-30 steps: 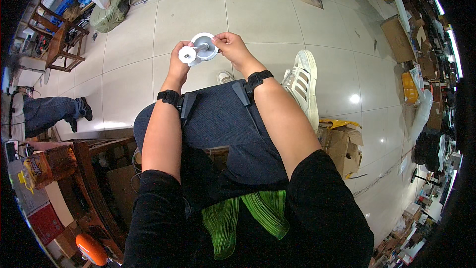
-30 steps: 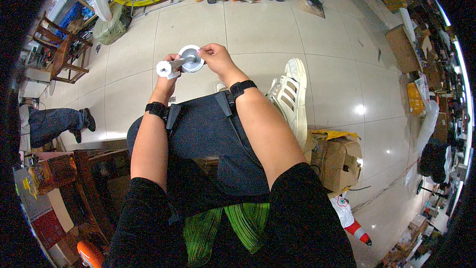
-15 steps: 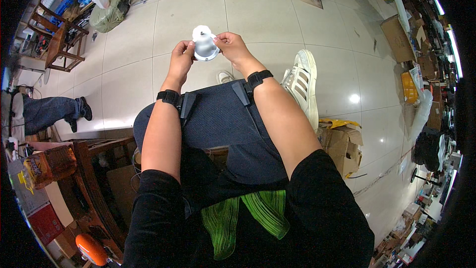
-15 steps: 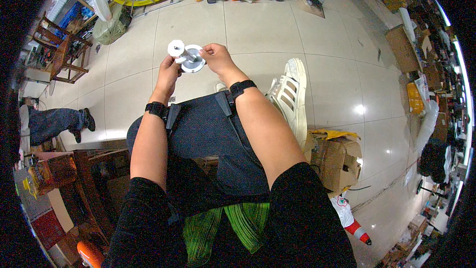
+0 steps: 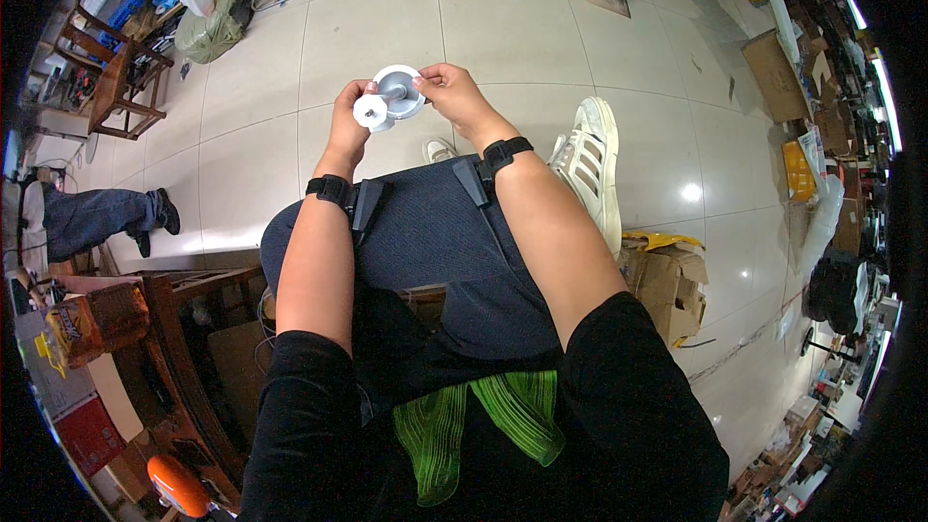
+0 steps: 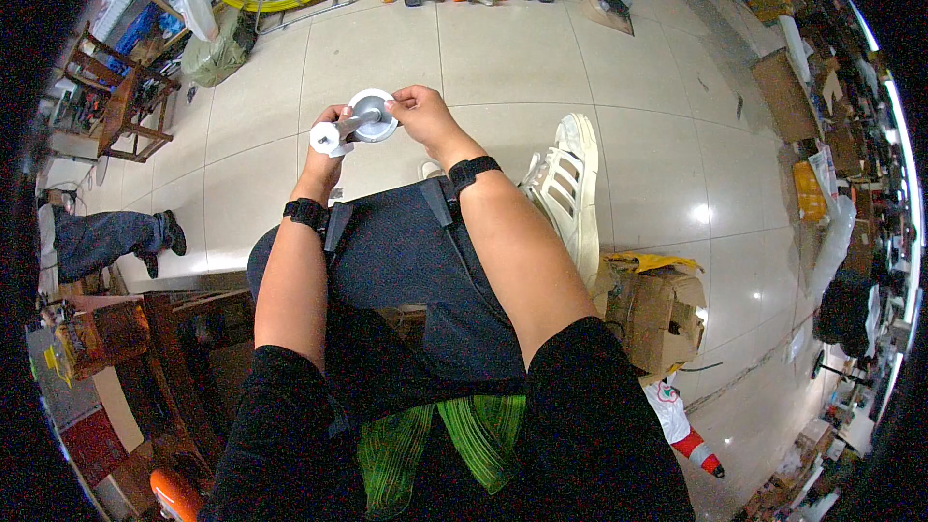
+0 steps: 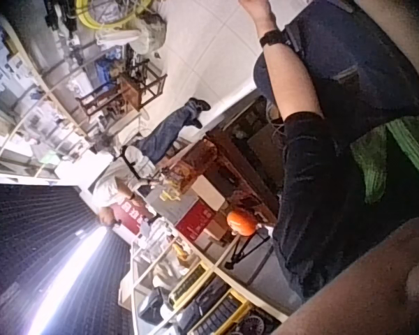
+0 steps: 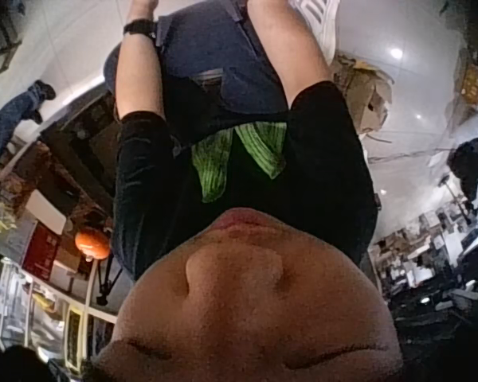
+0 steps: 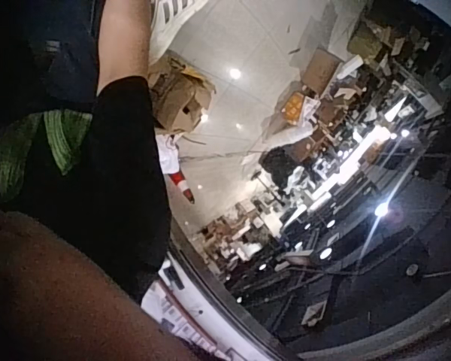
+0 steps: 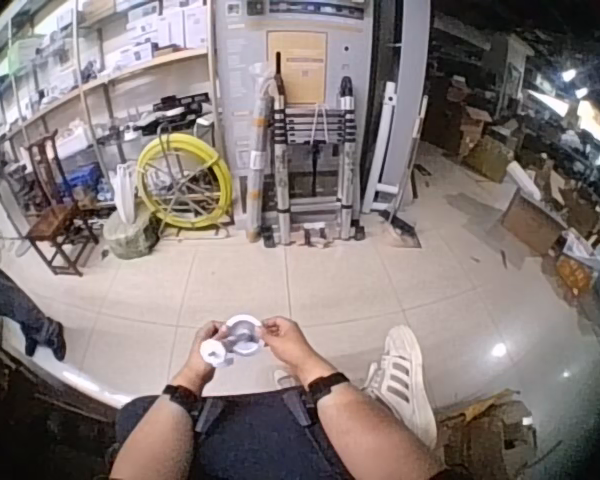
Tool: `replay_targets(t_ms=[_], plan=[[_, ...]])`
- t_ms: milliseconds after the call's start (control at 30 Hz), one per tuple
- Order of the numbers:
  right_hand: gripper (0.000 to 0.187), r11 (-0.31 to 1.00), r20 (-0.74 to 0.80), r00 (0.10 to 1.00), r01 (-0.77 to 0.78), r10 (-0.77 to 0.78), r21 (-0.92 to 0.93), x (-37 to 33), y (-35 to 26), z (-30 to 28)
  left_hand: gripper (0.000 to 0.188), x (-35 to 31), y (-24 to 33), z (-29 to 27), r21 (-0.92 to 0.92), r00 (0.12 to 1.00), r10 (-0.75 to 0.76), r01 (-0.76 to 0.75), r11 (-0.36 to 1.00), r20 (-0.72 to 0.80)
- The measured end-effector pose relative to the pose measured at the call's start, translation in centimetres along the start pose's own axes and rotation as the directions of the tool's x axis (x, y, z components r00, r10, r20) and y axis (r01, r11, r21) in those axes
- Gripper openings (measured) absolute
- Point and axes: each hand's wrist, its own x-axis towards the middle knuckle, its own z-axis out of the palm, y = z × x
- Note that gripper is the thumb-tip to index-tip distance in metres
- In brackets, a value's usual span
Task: Assembling a vertical metal shaft with plastic base plates and spacers.
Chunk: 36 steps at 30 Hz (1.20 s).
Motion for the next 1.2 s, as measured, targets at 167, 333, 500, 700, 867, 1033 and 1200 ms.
replay_targets(t_ms=[167, 333, 500, 700, 867, 1033, 1200], plan=[[0.025, 1.000, 0.002, 1.000, -0.012, 0.012, -0.007, -0.1, -0.2, -0.1, 0.024, -0.1, 0.0, 0.1, 0.020, 1.000, -0.003, 0.003, 1.000, -0.004], [0.023, 1.000, 0.005, 1.000, 0.012, -0.012, 0.013, 0.0, 0.1, -0.1, 0.025, -0.2, 0.1, 0.6, 0.027, 0.998, 0.036, -0.034, 0.999, -0.049], [0.022, 0.999, 0.004, 0.999, 0.048, -0.048, 0.021, 0.3, 0.6, -0.2, 0.020, -0.2, 0.4, 0.8, 0.065, 0.997, 0.033, -0.028, 0.997, -0.066], [0.019, 0.998, 0.034, 0.998, 0.052, -0.052, -0.024, 0.3, 0.4, -0.2, 0.010, -0.4, 0.8, 0.6, 0.094, 0.996, -0.063, 0.069, 0.993, -0.067], [0.018, 0.997, 0.012, 1.000, 0.006, -0.007, 0.081, 0.6, 1.0, -0.6, 0.022, -0.2, 1.2, 1.1, 0.050, 0.996, -0.090, 0.091, 0.995, -0.024], [0.016, 0.998, -0.005, 0.999, -0.035, 0.036, 0.046, 0.3, 0.4, -0.1, 0.021, -0.1, 0.6, 0.6, 0.036, 0.997, -0.061, 0.063, 0.997, -0.044], [0.017, 0.999, -0.002, 1.000, 0.021, -0.021, 0.042, 0.2, 0.5, -0.4, 0.022, -0.1, 0.5, 0.9, 0.053, 0.996, -0.060, 0.063, 0.997, -0.062]])
